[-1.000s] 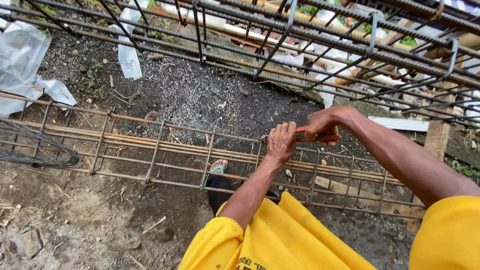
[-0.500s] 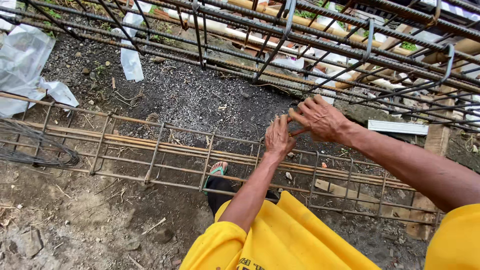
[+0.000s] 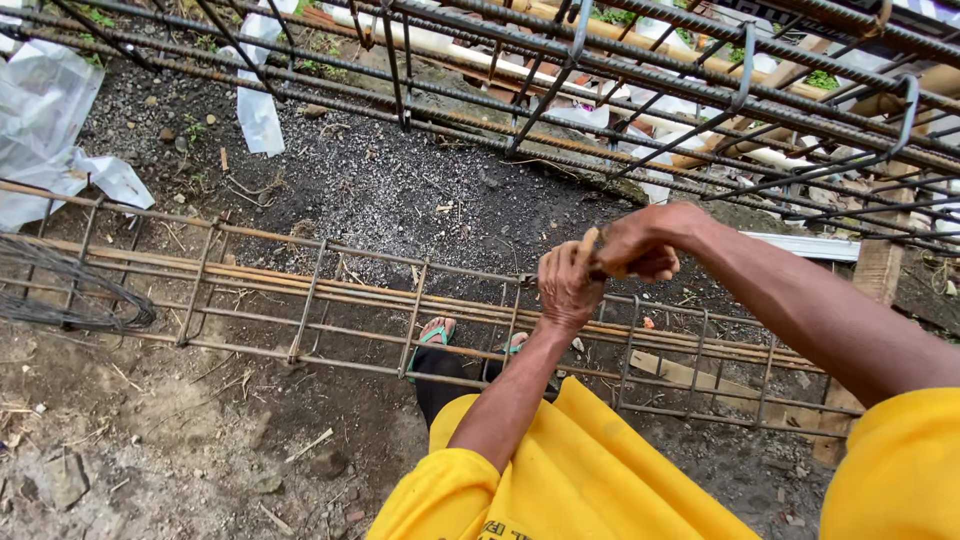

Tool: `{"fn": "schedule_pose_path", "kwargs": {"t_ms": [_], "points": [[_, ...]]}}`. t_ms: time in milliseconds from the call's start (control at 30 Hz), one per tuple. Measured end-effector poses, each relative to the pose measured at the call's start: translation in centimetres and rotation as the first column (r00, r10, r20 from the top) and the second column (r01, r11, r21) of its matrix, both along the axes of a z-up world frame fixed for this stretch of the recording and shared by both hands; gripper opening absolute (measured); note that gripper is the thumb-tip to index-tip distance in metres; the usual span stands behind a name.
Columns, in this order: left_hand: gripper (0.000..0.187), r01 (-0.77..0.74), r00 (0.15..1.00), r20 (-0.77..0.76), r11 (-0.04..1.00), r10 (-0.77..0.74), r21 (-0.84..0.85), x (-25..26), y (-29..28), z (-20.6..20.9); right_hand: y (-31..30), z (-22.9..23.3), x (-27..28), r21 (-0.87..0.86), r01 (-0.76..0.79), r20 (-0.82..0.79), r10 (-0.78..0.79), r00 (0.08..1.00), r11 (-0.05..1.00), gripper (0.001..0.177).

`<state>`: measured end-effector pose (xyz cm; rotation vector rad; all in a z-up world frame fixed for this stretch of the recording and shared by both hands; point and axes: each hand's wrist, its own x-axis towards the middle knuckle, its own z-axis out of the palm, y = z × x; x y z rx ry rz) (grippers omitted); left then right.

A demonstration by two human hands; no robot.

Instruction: The person uses pliers to twist and secure wire ties around the intersections of a rebar grid. The person repeatedly picks up wire, wraps it around the bars, and twists it tight to fasten the structure.

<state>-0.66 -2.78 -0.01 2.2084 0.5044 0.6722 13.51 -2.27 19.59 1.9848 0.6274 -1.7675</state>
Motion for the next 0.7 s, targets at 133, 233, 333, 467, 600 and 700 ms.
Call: {"fn": "schedule_pose_path", "kwargs": {"t_ms": [133,233,333,467,600,700], "points": [[0.051,0.136,0.988,-0.095,0.984,-0.125,0.118,0.0,0.2,-0.1,-2.2,-2.5,0.9,-0.045,0.116,-0.066,-0.119,0.991,0.992,0.024],[0.042,0.268,0.949,-0.168,0.963,-0.266,-0.007,0.3,1.9,2.5,-1.2,4.0,-2.7,0.15,-0.311,0.207,0.278,0.938,0.938,0.05],[0.041,0.333,0.914,-0.204,0.935,-0.352,-0.122,0.9,3.1,4.8,-3.5,4.1,-3.9,0.125,-0.746,0.562,0.573,0.596,0.654,0.063],[0.062,0.378,0.901,-0.207,0.924,-0.382,-0.059,0.1,2.7,4.4,-6.1,1.4,-4.2,0.165,-0.783,0.694,0.493,0.524,0.6,0.055],[0.06,0.291,0.941,-0.163,0.955,-0.296,-0.057,0.0,2.4,3.6,-4.7,0.8,-4.1,0.132,-0.695,0.636,0.477,0.607,0.707,0.054],[0.042,0.203,0.969,-0.128,0.976,-0.211,-0.074,1.1,1.7,1.9,-4.1,0.5,-4.2,-0.033,-0.687,0.568,0.579,0.585,0.726,0.051]]}}
